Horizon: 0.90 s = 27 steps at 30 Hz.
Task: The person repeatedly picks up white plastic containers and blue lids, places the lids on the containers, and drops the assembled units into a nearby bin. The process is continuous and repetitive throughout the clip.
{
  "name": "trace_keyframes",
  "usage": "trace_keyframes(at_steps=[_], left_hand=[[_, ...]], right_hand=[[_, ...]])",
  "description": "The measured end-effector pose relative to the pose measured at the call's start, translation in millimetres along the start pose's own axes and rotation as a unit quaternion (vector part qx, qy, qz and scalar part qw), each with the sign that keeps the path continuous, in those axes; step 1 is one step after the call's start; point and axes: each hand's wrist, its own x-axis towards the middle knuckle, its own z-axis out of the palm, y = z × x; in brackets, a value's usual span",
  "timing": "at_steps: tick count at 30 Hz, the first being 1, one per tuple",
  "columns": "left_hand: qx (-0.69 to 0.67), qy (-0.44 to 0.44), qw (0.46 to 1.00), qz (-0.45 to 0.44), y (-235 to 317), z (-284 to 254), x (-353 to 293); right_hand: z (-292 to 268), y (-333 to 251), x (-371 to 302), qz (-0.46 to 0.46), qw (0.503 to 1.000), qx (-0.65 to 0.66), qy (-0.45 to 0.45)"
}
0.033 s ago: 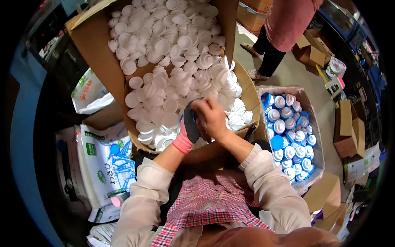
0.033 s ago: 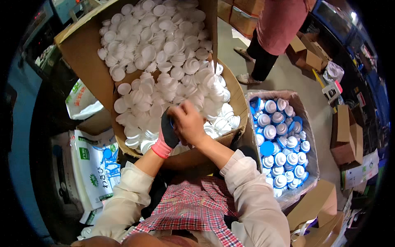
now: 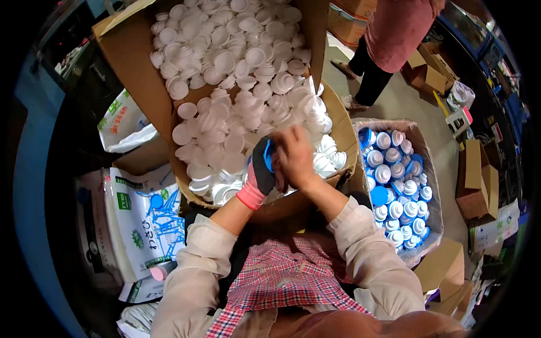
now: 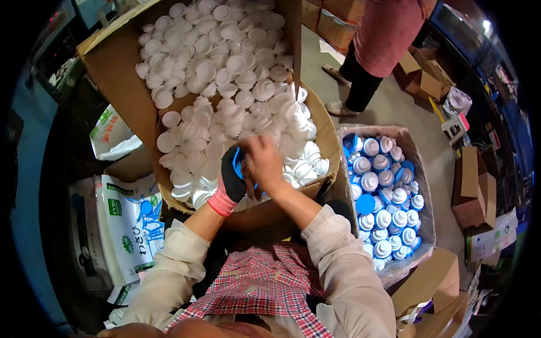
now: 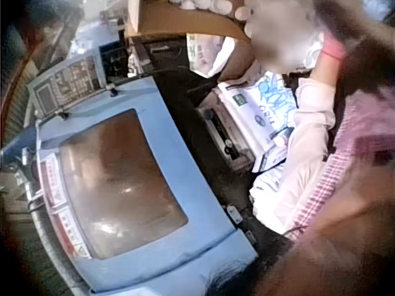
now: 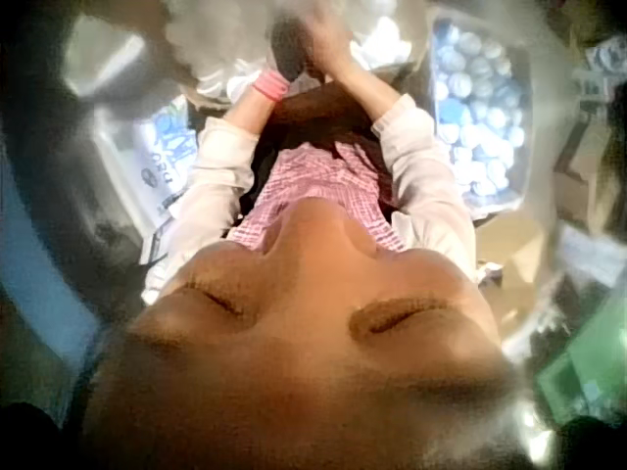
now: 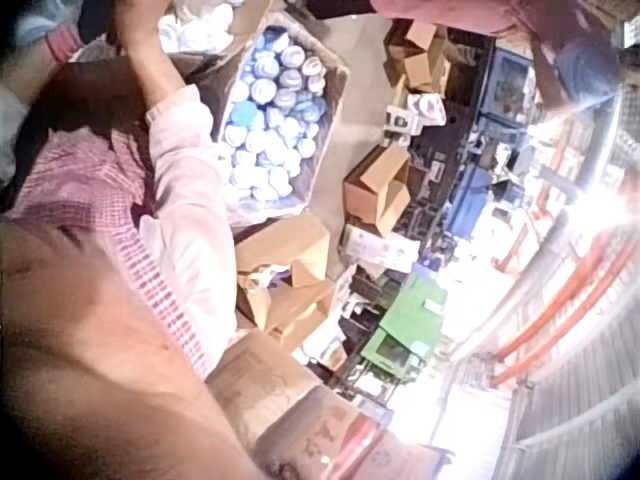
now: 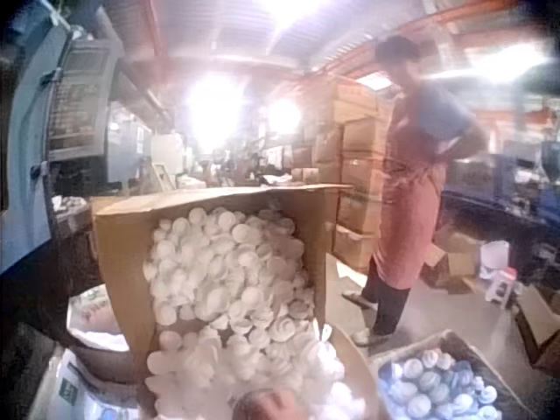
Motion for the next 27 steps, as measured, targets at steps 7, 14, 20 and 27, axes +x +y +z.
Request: trace_keyframes(at_steps=[7, 14, 20, 27], left_hand=[[-0.012, 0.082, 0.996, -0.043, -18, -27, -10], [0.016, 0.253, 0.966, -0.057, -23, -78, 18], [0.248, 0.38, 0.887, 0.08, 85, -193, -24], [0.427, 0.478, 0.749, -0.169, -56, -434, -199]], right_hand=[[13, -6, -33, 0.04, 0.987, 0.063, -0.143], [26, -6, -52, -0.02, 0.959, 0.171, -0.224], [40, 0, -73, -0.061, 0.951, 0.101, -0.286], [64, -8, -86, -0.06, 0.941, 0.065, -0.327]])
